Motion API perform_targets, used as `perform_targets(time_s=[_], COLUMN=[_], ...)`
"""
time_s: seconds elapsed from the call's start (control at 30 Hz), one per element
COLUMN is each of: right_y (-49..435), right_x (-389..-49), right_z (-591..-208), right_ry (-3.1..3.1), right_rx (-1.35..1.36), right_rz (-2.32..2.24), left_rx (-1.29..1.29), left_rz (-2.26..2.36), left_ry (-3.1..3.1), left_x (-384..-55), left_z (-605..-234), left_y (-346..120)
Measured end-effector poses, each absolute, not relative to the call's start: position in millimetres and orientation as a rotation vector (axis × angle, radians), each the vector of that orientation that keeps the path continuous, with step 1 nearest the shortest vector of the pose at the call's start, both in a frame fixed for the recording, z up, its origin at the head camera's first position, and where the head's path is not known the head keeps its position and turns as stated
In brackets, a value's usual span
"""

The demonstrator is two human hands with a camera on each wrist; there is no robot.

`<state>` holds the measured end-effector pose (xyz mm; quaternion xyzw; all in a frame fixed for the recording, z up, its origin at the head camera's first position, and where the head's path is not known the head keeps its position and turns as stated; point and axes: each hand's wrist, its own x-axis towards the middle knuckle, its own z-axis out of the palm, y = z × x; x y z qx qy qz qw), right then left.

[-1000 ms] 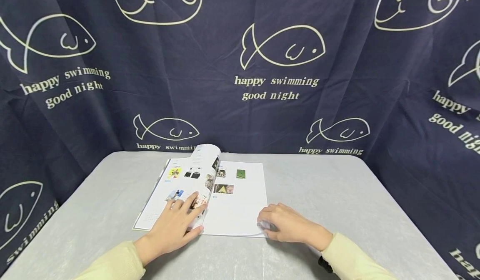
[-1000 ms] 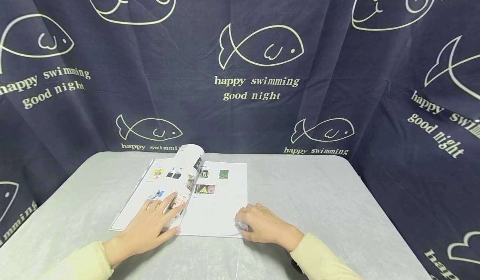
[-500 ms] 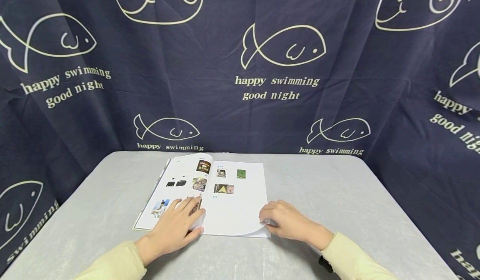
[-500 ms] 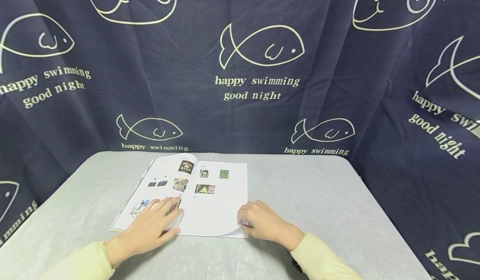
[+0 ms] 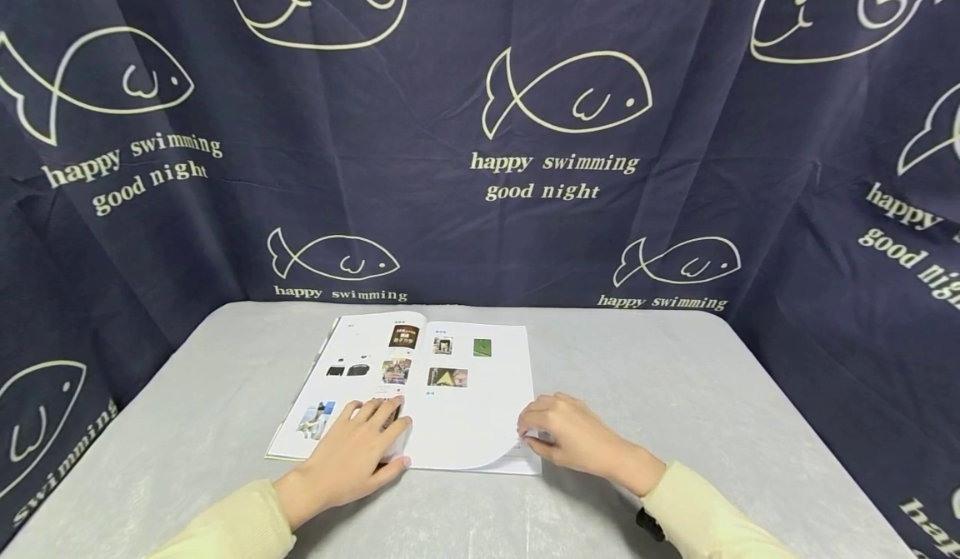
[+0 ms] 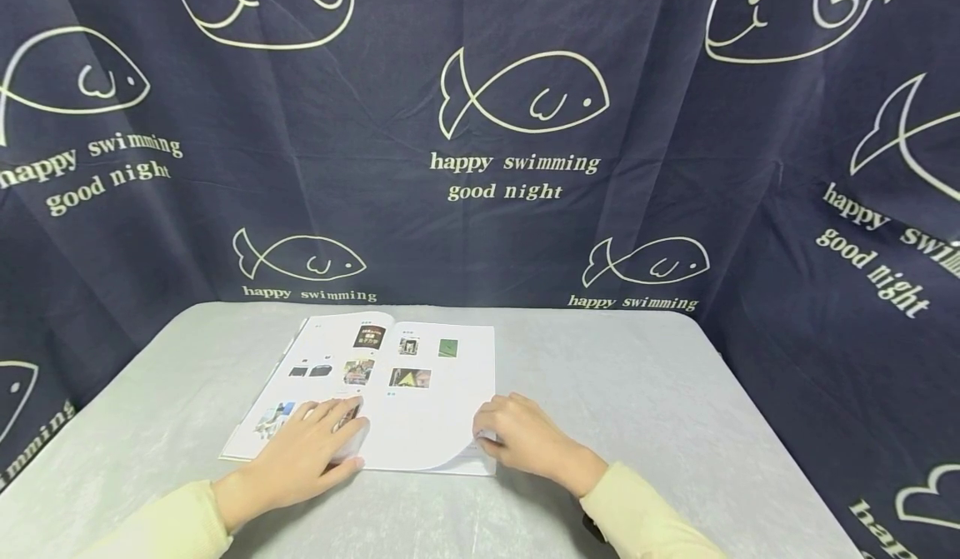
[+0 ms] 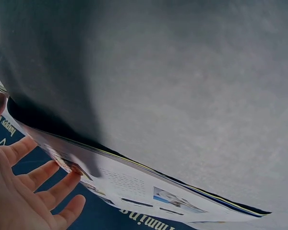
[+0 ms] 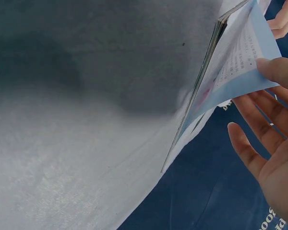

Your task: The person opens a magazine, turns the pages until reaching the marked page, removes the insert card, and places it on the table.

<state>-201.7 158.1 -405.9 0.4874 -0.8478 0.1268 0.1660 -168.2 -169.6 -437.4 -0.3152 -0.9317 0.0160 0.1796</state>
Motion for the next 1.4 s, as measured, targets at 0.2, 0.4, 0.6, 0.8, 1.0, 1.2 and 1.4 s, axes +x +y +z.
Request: perform_targets(time_s=[0.2,0.4,0.6,0.8,1.0,1.2,1.4], right_y=[156.7,154.8,152.9,150.9,149.4,148.4,148.2], right_x=[-203.5,-204.9,-205.2,-205.1,-205.1,-204.7,-204.6], right_z=[-401.8,-398.2,-395.2,-392.4,-391.1,-389.5,-389.3], right_ry=[-2.394,-2.345,-2.329,-2.298,-2.289,-2.272,-2.264], right_rx=[1.361,1.341,1.319,1.299,1.275,1.262,1.257], right_rz=[0.396,0.419,0.416,0.411,0.413,0.427,0.433], left_rx=[-0.890,-0.880,-0.882,-0.880,-0.875,-0.878,-0.868], left_rz=[0.028,0.022,0.052,0.084,0.086,0.078,0.093], left_ry=[-2.628,-2.662,-2.664,-2.642,-2.638,-2.615,-2.615], left_x=[-168.3,-167.8,-167.5,-168.7,-169.0,-168.2,-168.5], left_z=[-437.3,-437.4,-436.6,-437.3,-437.1,-436.1,-436.7], left_y=[-167.8,-166.0,-164.2,-163.0,-161.6,-160.1,-159.5])
